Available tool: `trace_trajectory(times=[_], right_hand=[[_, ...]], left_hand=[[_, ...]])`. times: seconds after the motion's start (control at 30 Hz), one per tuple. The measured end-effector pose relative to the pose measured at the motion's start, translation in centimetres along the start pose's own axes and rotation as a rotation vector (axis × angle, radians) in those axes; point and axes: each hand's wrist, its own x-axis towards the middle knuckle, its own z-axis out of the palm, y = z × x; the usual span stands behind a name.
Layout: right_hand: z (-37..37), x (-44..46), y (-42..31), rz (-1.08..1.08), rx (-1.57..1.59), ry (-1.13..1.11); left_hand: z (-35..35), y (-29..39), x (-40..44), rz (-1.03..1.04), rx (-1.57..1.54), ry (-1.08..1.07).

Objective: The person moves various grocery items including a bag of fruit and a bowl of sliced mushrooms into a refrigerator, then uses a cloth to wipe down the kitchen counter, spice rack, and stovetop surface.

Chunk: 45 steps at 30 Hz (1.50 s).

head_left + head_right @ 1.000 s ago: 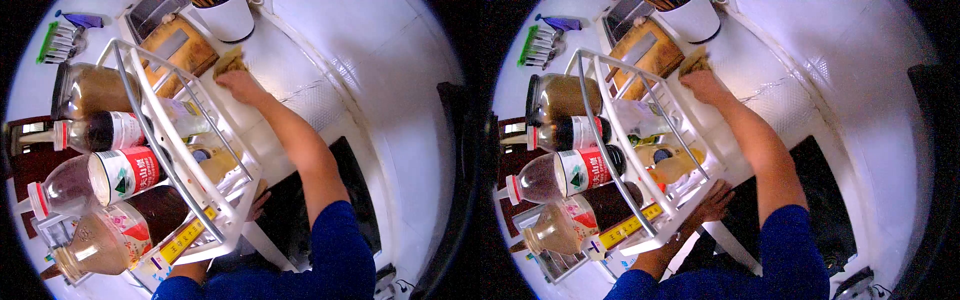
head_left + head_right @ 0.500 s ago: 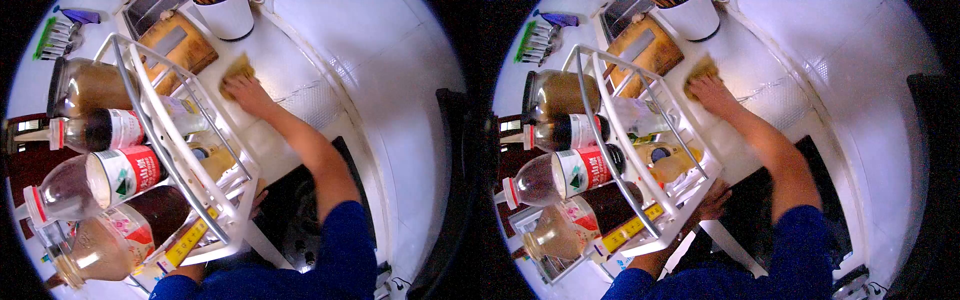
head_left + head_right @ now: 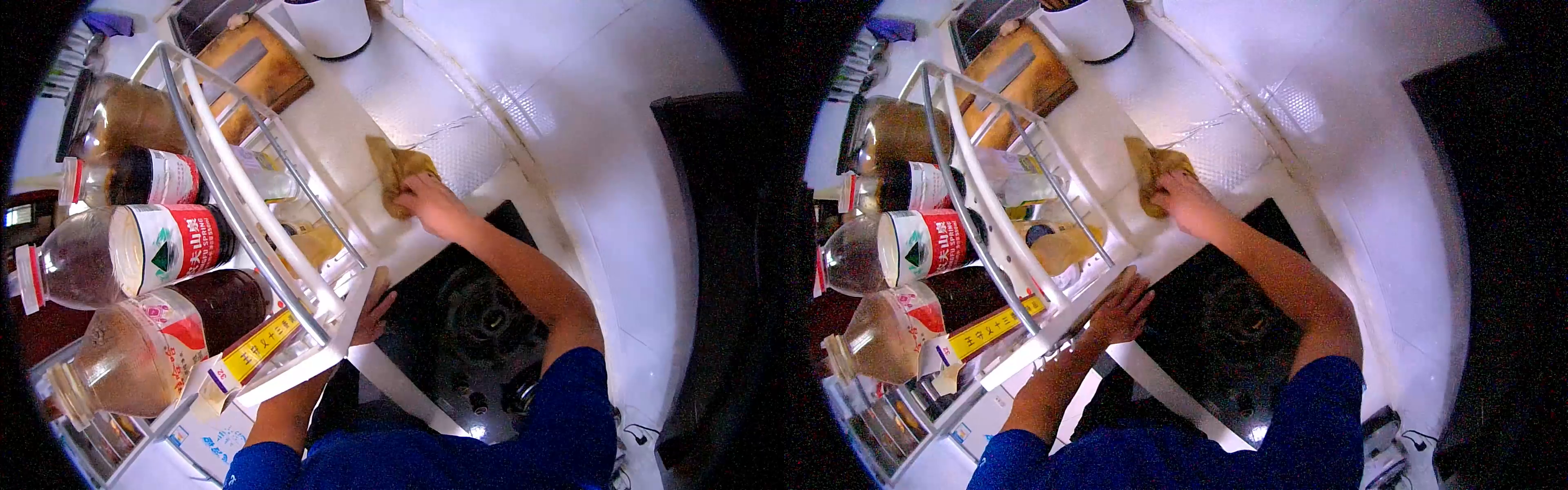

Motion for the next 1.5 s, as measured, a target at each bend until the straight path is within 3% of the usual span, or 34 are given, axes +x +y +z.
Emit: trace_trajectory(times=[0.1, 0.17, 0.2, 0.23, 0.27, 0.33, 0.4, 0.43, 0.47, 0.53, 0.57, 0.63, 0.67, 0.73, 0.77, 0.8, 0.83, 0.87, 0.9, 0.93, 1.0, 1.1, 1.2, 1.23, 1.33, 1.37, 1.43, 1.5], right_hand=[[-1.5, -2.3, 0.1, -0.049, -0.068, -0.069], [0.4, -1.1, 4.8, 0.15, 0.239, -0.163], [-3.5, 0.4, 4.8, 0.081, 0.188, 0.014], [-5.7, 1.8, 5.0, 0.241, 0.183, 0.173], [-6.3, 3.4, 7.5, 0.379, 0.19, 0.297], [-5.8, 5.4, 10.4, 0.369, 0.121, 0.324], [-1.6, 7.1, 10.5, 0.379, -0.027, 0.463], [-1.1, 7.7, 9.0, 0.373, -0.026, 0.223], [0.3, 7.3, 7.7, 0.215, 0.066, 0.218], [0.5, 5.7, 4.8, 0.0, 0.044, 0.325], [-0.8, 6.0, 6.1, 0.001, 0.037, 0.327], [-2.8, 6.6, 9.6, 0.202, -0.053, -0.013], [-2.9, 6.1, 10.5, 0.2, -0.034, -0.021], [-3.7, 6.1, 12.1, 0.582, 0.092, 0.381], [-2.4, 5.9, 10.8, 0.501, 0.023, 0.373], [-0.1, 5.7, 9.2, 0.425, -0.049, 0.362], [1.7, 5.9, 8.9, 0.348, 0.149, 0.142], [1.4, 4.1, 5.3, 0.272, 0.104, 0.093], [0.7, 2.5, 3.7, 0.185, 0.098, 0.027], [-0.6, 1.3, 3.3, 0.112, 0.131, 0.073], [-1.9, 1.2, 8.4, 0.192, 0.303, 0.005], [-3.5, -1.2, 9.4, 0.563, 0.481, 0.321], [2.0, -2.7, 6.5, 0.299, 0.164, 0.182], [0.0, -3.3, 2.7, 0.289, 0.255, 0.045], [-1.3, -2.7, 6.3, 0.09, 0.275, -0.1], [0.6, -1.8, 12.6, 0.186, 0.658, -0.019], [2.2, -1.4, 16.4, 0.292, 1.051, 0.042], [-2.0, -1.6, 12.1, 0.477, 0.145, 0.227]], left_hand=[[0.3, -0.1, 0.3, -0.003, -0.015, 0.0], [0.3, -0.4, -0.4, -0.001, -0.108, 0.034], [0.5, -0.3, -0.5, -0.007, -0.105, 0.03], [0.9, 0.4, -0.5, -0.199, -0.795, 0.111], [1.5, 0.4, -0.8, -0.28, -1.078, 0.115], [2.8, 0.4, -1.3, -0.464, -1.67, 0.214], [3.1, 0.2, -1.2, -0.426, -1.59, 0.192], [3.0, 0.0, -1.0, -0.411, -1.562, 0.186], [2.8, 0.0, -0.9, -0.38, -1.571, 0.201], [2.2, -0.4, -0.6, -0.23, -0.949, 0.058], [1.8, -0.5, -0.4, -0.151, -0.655, 0.03], [0.4, -0.1, -0.5, -0.052, -0.271, 0.001], [0.0, 0.9, -0.6, -0.294, -0.833, 0.04], [1.0, 1.0, -0.8, -0.541, -1.385, 0.111], [3.2, 0.6, -1.3, -0.49, -1.549, 0.26], [3.4, 0.6, -1.4, -0.479, -1.573, 0.261], [3.0, 0.5, -1.3, -0.445, -1.463, 0.213], [2.6, 0.3, -1.2, -0.347, -1.106, 0.111], [2.9, -0.1, -1.1, -0.232, -0.707, 0.056], [3.4, -1.4, -1.0, -0.007, 0.005, -0.018], [1.2, -0.7, -0.5, 0.007, 0.045, -0.015], [0.4, -0.6, -0.4, 0.029, 0.089, -0.012], [1.2, -0.7, -0.6, 0.006, 0.235, -0.057], [2.1, -1.3, -0.9, 0.0, 0.183, -0.043], [0.3, -0.5, -0.2, -0.001, 0.208, -0.117], [-0.8, 0.2, 0.1, -0.007, 0.166, -0.087], [-0.5, 0.4, -0.4, -0.009, 0.128, -0.062], [-1.5, 1.0, 0.2, -0.048, 0.089, -0.075]])
